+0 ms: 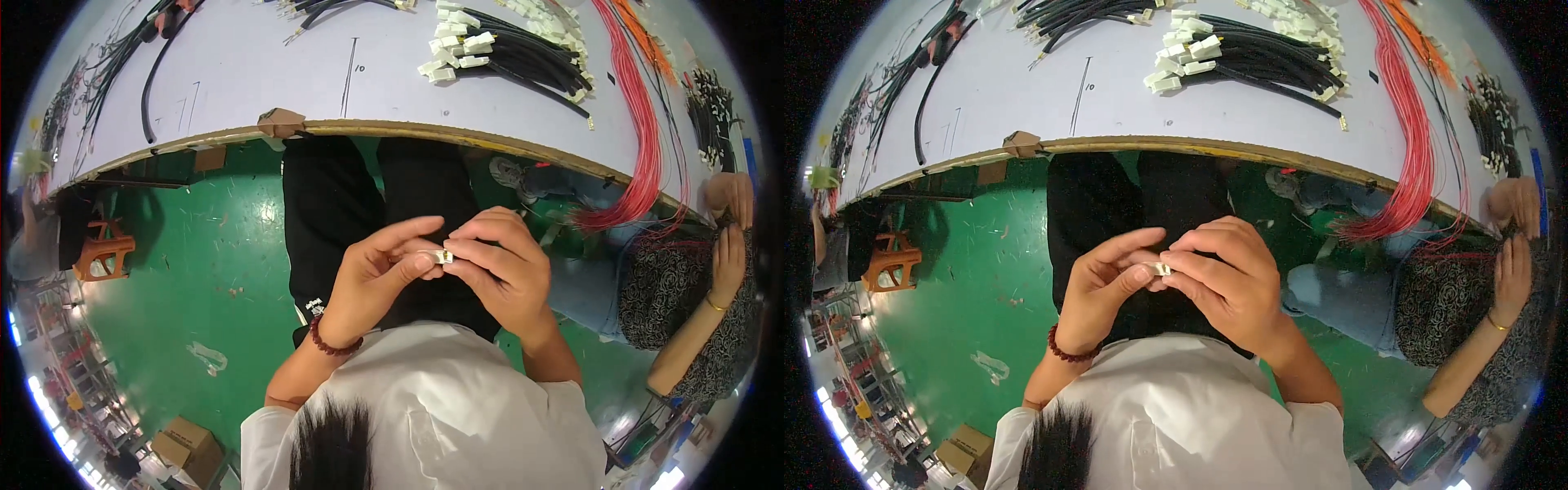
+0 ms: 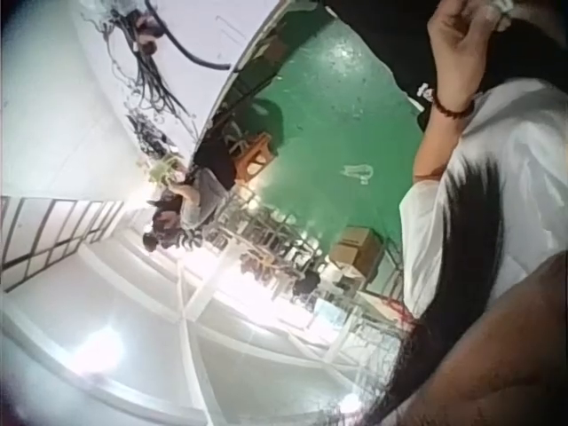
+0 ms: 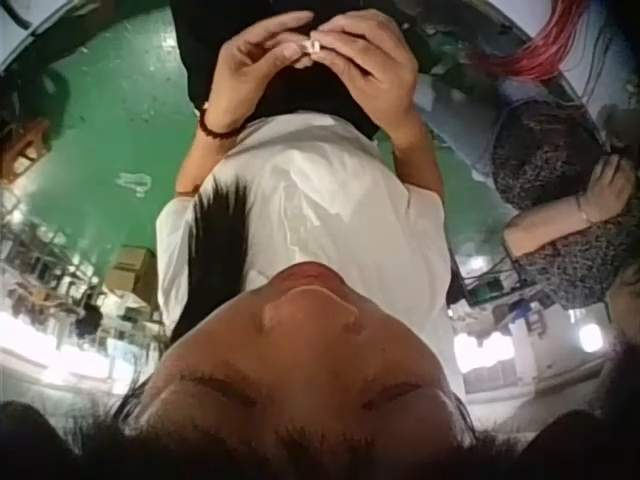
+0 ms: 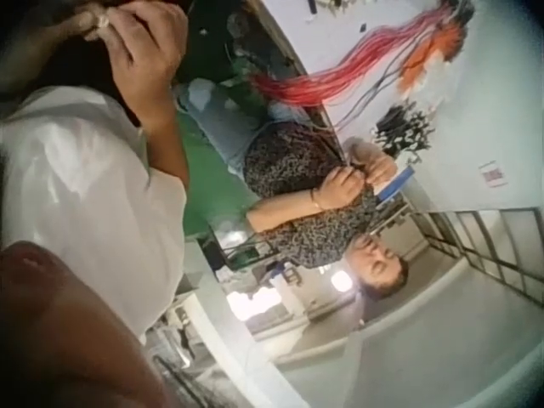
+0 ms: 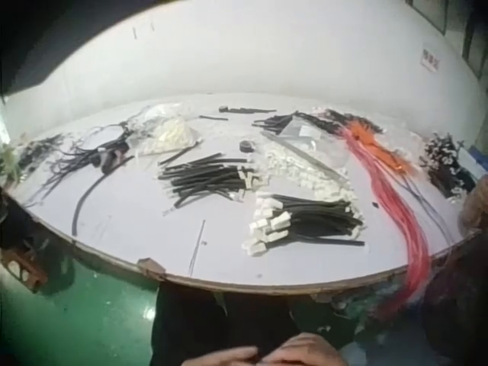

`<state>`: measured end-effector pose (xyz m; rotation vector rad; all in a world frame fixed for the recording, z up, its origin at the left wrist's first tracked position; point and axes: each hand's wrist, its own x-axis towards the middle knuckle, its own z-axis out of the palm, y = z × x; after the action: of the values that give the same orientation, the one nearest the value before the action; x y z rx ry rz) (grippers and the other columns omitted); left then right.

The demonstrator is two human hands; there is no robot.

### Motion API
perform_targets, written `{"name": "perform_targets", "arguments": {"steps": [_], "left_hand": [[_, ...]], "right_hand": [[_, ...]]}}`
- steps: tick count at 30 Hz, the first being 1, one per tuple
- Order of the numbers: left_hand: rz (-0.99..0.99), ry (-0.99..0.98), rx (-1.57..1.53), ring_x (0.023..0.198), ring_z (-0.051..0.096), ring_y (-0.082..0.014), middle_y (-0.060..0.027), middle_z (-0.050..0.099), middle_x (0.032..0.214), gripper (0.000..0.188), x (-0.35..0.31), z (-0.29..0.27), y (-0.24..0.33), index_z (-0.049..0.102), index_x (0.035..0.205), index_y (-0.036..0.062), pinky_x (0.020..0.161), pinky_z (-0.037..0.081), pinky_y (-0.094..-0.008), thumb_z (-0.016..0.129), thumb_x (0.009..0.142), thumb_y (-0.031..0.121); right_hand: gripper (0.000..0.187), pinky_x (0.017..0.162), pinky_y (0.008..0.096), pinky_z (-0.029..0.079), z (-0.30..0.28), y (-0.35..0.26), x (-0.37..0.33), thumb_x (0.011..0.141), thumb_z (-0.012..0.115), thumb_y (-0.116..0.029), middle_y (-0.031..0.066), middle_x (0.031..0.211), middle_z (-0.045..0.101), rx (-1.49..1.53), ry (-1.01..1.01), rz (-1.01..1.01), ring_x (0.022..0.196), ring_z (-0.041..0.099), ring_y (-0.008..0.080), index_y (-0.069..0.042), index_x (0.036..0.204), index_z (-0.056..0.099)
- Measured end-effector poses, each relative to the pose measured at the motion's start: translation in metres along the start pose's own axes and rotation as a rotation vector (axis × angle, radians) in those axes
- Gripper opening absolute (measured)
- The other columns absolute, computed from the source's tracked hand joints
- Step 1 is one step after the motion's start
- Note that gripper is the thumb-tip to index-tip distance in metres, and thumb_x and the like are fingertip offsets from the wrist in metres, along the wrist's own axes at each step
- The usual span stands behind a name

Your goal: Assembling wire connectors by inserting wire terminals into plastic housings at a factory workbench.

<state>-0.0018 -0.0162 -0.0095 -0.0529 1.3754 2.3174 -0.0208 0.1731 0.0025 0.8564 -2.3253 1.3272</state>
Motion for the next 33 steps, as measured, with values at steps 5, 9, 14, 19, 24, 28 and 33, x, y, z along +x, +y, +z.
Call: {"name": "perform_targets", "arguments": {"steps": [5, 9, 14, 19, 24, 28, 33], "left_hand": [[-0.012, -0.012, -0.076, 0.085, 0.063, -0.0147, -0.0106, 0.067, 0.094, 0.046, -0.003, 0.002, 0.007, 0.044, 0.131, -0.0023, 0.079, 0.051, -0.0262, 0.062, 0.089, 0.008], [-0.012, -0.001, -0.078, 0.085, 0.063, -0.0152, -0.0102, 0.067, 0.093, 0.045, -0.003, 0.005, 0.007, 0.043, 0.129, -0.0021, 0.079, 0.051, -0.0262, 0.062, 0.089, 0.009], [-0.002, -0.007, -0.106, 0.084, 0.064, -0.0162, -0.0106, 0.067, 0.091, 0.045, -0.003, 0.01, 0.003, 0.043, 0.128, -0.002, 0.079, 0.052, -0.0285, 0.063, 0.089, 0.008], [-0.042, 0.008, -0.079, 0.085, 0.065, -0.017, -0.012, 0.067, 0.092, 0.045, -0.006, 0.009, -0.001, 0.043, 0.128, -0.0021, 0.08, 0.054, -0.0298, 0.063, 0.088, 0.004], [-0.001, 0.022, 0.02, 0.089, 0.066, -0.0183, -0.0141, 0.068, 0.095, 0.046, -0.009, 0.013, -0.001, 0.043, 0.128, -0.0016, 0.08, 0.055, -0.0296, 0.063, 0.086, 0.0], [0.027, 0.033, 0.104, 0.088, 0.066, -0.018, -0.0154, 0.069, 0.095, 0.048, -0.012, 0.015, 0.001, 0.043, 0.128, -0.0009, 0.08, 0.055, -0.0288, 0.065, 0.085, 0.002], [-0.174, -0.027, -0.107, 0.084, 0.067, -0.0162, -0.0155, 0.069, 0.093, 0.038, -0.011, -0.001, -0.006, 0.055, 0.118, -0.0026, 0.078, 0.054, -0.0264, 0.069, 0.084, 0.008]], "right_hand": [[0.023, 0.072, 0.0373, 0.047, -0.006, -0.006, 0.002, 0.069, 0.078, -0.012, 0.0082, 0.088, 0.063, 0.003, -0.02, -0.025, 0.076, 0.059, 0.0243, -0.002, 0.088, 0.069], [0.023, 0.069, 0.036, 0.047, -0.008, -0.006, 0.002, 0.07, 0.078, -0.013, 0.0078, 0.086, 0.064, 0.031, -0.03, -0.023, 0.074, 0.059, 0.0235, -0.003, 0.088, 0.069], [0.022, 0.066, 0.0344, 0.048, -0.008, -0.005, -0.002, 0.071, 0.078, -0.013, 0.0072, 0.085, 0.064, 0.145, -0.025, 0.016, 0.072, 0.06, 0.0232, -0.003, 0.088, 0.069], [0.022, 0.065, 0.0338, 0.049, -0.011, -0.005, -0.006, 0.07, 0.078, -0.012, 0.0074, 0.086, 0.064, 0.095, -0.049, -0.014, 0.072, 0.061, 0.0231, -0.003, 0.087, 0.069], [0.023, 0.057, 0.0296, 0.05, -0.014, -0.009, -0.012, 0.067, 0.078, -0.009, 0.0082, 0.085, 0.064, -0.032, -0.078, 0.023, 0.068, 0.063, 0.0221, -0.003, 0.087, 0.068], [0.024, 0.053, 0.0283, 0.049, -0.014, -0.013, -0.013, 0.066, 0.078, -0.007, 0.0087, 0.084, 0.064, -0.121, -0.061, -0.035, 0.065, 0.063, 0.0218, -0.002, 0.087, 0.068], [0.029, 0.048, 0.0278, 0.049, -0.011, -0.013, -0.017, 0.063, 0.077, -0.004, 0.0094, 0.079, 0.06, -0.104, -0.03, -0.107, 0.062, 0.06, 0.0209, 0.001, 0.089, 0.065]]}}
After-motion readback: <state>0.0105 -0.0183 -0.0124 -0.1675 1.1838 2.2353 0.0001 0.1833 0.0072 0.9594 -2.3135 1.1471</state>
